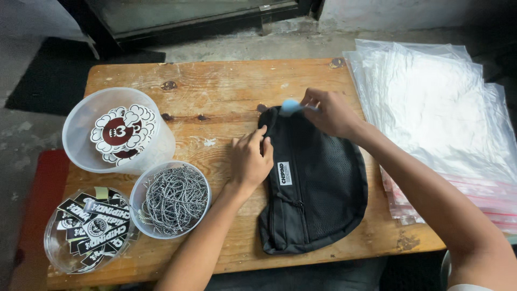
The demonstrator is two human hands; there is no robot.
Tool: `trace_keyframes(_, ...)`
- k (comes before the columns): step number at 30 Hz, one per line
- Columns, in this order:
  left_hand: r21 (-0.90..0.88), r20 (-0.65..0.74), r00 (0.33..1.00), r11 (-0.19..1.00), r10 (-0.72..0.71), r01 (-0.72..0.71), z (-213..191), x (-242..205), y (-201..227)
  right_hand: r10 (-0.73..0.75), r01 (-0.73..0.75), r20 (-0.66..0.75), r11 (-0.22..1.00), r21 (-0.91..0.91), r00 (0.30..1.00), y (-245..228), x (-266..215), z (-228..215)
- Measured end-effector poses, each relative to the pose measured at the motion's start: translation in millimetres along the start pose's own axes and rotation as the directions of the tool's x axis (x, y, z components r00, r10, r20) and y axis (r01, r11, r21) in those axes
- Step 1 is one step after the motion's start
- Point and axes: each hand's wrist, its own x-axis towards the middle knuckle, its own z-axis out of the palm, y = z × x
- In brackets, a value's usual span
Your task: The person packs a black waist bag into a plastic sleeve, uses a small blue brush to clean the surface of the bag and a plastic sleeve, and attaches a paper tag to the bag's zipper using a plastic fastener.
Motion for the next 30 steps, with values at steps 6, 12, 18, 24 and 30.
trace_keyframes(6,0.049,-0.028,0.995,0.994,0.099,-0.098,-10.7,1.3,11.5,-0.031,0.026,0.036,0.99,0.14,0.999,-13.3,-38.8,-18.3)
trace_keyframes(12,0.236,0.029,0.969,0.94,0.247,-0.247,-3.6,-1.8,8.1,-0.028,0.008,-0.19,0.995,-0.104,0.981,45.7,-52.2,-18.9)
trace_keyframes(18,0.339,0.072,0.959,0.897,0.275,-0.283,-3.9,-1.2,4.7,-0.021,0.001,-0.124,0.987,-0.159,0.992,37.5,-69.5,-24.4)
trace_keyframes(24,0.143,0.034,0.955,0.944,0.295,-0.297,-21.5,1.0,27.0,-0.143,0.146,-0.077,0.989,0.027,0.987,0.0,-74.9,-18.3)
trace_keyframes(30,0.084,0.293,0.92,0.952,0.26,-0.296,-10.5,-11.4,16.3,0.038,-0.045,-0.038,0.976,-0.215,0.999,33.3,-98.8,-38.0)
